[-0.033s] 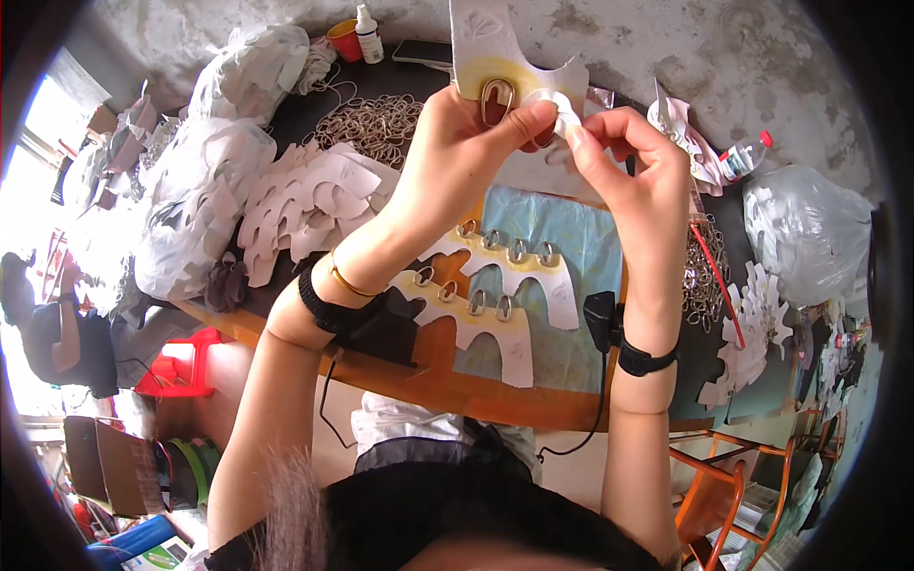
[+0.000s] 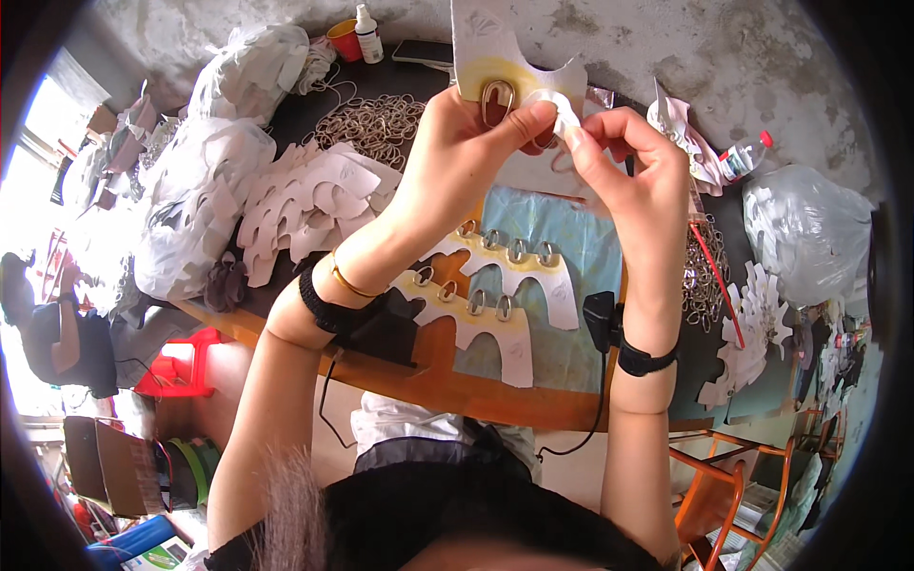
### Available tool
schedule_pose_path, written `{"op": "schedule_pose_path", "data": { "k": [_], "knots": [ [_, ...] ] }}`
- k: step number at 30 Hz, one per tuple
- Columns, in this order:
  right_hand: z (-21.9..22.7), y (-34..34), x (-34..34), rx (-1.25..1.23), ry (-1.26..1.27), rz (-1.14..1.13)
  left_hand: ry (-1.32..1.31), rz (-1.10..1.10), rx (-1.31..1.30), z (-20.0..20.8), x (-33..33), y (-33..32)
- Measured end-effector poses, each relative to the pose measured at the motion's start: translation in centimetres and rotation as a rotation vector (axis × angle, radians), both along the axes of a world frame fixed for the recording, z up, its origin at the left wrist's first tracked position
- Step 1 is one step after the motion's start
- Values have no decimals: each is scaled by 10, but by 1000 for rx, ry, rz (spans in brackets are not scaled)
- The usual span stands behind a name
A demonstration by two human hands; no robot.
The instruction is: Insert metal rings into pre-cut holes of a shoe upper component.
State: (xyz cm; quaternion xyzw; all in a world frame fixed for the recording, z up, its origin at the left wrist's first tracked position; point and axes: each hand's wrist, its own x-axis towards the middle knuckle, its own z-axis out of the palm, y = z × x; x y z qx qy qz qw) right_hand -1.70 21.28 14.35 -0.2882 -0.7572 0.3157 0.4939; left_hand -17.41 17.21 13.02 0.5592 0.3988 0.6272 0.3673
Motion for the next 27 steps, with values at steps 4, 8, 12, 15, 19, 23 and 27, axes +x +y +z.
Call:
{"op": "schedule_pose_path", "data": {
  "k": [4,8,12,15,19,23,27],
  "knots": [
    [-1,0,-2,-31,22,13,-197,-49,-32,-3,1,1],
    [-1,-1,-4,-102,43,38,-233,-81,-20,-3,2,1],
    [3,-4,-3,-138,65,67,-145,-9,28,2,5,-6],
    [-2,0,-4,-168,123,90,-101,24,119,4,8,-7],
    [-7,8,0,-241,115,76,49,102,71,6,7,-7],
    [-10,11,1,-312,151,173,33,121,37,4,9,-5],
    [-12,14,1,-280,170,241,68,139,67,5,6,-5]
  ]
}}
